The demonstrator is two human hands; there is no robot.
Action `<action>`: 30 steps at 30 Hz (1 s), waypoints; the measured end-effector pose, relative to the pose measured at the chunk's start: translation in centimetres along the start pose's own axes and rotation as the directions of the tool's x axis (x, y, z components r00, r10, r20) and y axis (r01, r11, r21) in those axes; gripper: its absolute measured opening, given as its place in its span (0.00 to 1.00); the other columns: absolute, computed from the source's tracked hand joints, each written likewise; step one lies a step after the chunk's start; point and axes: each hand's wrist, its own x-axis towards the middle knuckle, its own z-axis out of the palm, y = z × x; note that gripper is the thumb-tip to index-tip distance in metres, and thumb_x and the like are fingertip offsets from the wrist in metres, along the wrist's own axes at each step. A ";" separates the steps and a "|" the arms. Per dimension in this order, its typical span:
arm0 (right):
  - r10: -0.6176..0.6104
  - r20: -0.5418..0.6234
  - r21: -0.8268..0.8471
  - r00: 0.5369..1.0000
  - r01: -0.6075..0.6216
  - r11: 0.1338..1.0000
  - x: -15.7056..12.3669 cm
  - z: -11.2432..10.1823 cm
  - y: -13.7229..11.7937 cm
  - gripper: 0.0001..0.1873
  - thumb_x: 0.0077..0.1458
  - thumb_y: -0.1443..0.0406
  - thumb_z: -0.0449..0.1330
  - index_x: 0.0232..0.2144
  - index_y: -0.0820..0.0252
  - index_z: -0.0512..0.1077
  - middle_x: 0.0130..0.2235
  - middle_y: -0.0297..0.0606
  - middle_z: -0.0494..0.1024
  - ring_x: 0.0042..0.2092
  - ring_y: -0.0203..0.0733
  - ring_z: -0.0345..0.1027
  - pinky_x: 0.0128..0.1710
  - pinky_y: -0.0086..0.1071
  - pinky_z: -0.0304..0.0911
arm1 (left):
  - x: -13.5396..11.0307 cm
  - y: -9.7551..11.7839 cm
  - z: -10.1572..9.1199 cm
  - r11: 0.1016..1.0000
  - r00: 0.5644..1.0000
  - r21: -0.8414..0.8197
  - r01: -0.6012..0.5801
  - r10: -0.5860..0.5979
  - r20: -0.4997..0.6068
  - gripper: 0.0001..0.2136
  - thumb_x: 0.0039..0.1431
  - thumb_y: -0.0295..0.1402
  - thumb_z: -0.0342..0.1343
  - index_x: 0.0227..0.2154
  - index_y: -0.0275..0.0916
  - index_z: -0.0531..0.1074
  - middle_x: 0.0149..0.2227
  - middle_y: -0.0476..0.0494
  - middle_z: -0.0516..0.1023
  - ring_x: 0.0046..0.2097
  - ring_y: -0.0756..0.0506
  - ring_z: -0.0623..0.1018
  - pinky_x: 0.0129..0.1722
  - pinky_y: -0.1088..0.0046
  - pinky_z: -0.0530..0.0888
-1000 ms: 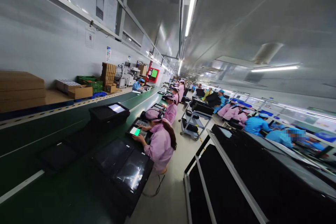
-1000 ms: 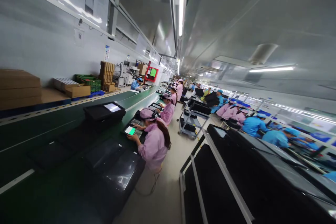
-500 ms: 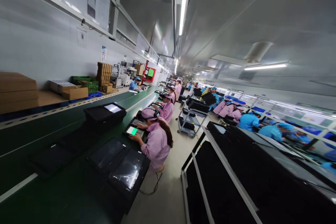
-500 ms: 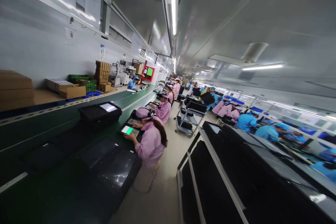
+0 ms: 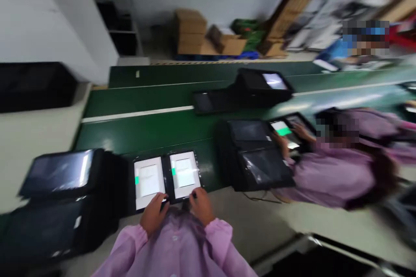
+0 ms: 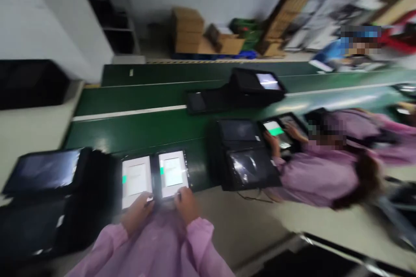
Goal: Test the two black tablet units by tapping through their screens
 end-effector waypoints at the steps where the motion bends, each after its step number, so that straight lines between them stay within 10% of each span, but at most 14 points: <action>1: -0.031 0.046 0.016 0.998 0.031 0.999 -0.4 0.7 -0.4 0.04 0.60 0.67 0.55 0.34 0.61 0.70 0.36 0.40 0.75 0.41 0.44 0.70 0.43 0.40 0.69 | -1.7 -0.8 -0.5 0.998 0.998 0.031 0.053 -0.052 -0.043 0.13 0.64 0.37 0.49 0.47 0.38 0.72 0.47 0.40 0.77 0.49 0.42 0.76 0.52 0.60 0.73; 7: -0.155 0.243 -0.024 0.958 0.166 0.986 0.5 1.6 -2.4 0.06 0.60 0.67 0.53 0.30 0.57 0.67 0.60 0.45 0.68 0.53 0.47 0.69 0.50 0.41 0.67 | -3.8 -2.6 0.1 0.919 0.900 0.219 0.329 -0.234 -0.368 0.28 0.62 0.39 0.49 0.61 0.27 0.60 0.58 0.27 0.69 0.63 0.31 0.64 0.60 0.47 0.64; 11: -0.041 0.398 -0.174 0.916 0.119 0.978 0.7 1.0 -2.9 0.06 0.59 0.64 0.53 0.29 0.56 0.65 0.63 0.40 0.66 0.43 0.43 0.75 0.36 0.35 0.69 | -3.7 -1.4 1.9 0.957 0.968 0.223 0.186 -0.140 -0.209 0.27 0.63 0.39 0.48 0.62 0.30 0.58 0.61 0.30 0.66 0.67 0.34 0.58 0.64 0.46 0.58; 14: 0.119 0.283 -0.278 0.952 -0.037 0.960 0.8 -0.6 -1.6 0.10 0.61 0.62 0.50 0.28 0.56 0.66 0.60 0.45 0.69 0.41 0.43 0.75 0.32 0.34 0.66 | -3.8 -0.6 2.0 0.988 0.999 0.152 0.029 -0.022 -0.048 0.23 0.65 0.38 0.46 0.61 0.36 0.61 0.61 0.38 0.69 0.68 0.39 0.58 0.67 0.50 0.54; 20: 0.013 0.375 -0.184 0.927 0.061 0.981 0.8 -0.8 -1.5 0.12 0.62 0.60 0.48 0.29 0.57 0.65 0.62 0.42 0.67 0.41 0.41 0.75 0.38 0.34 0.67 | -4.0 -1.5 1.5 0.962 0.953 0.172 0.212 -0.165 -0.254 0.27 0.64 0.36 0.46 0.64 0.32 0.53 0.63 0.32 0.64 0.69 0.36 0.53 0.66 0.46 0.55; 30: 0.055 0.240 -0.157 0.969 -0.017 0.987 0.9 -0.9 0.1 0.10 0.61 0.61 0.50 0.29 0.57 0.66 0.61 0.45 0.68 0.40 0.42 0.76 0.39 0.35 0.69 | -2.9 -1.8 1.5 0.975 0.992 0.219 0.048 -0.020 -0.125 0.25 0.65 0.36 0.45 0.63 0.34 0.57 0.62 0.35 0.67 0.69 0.36 0.55 0.66 0.45 0.54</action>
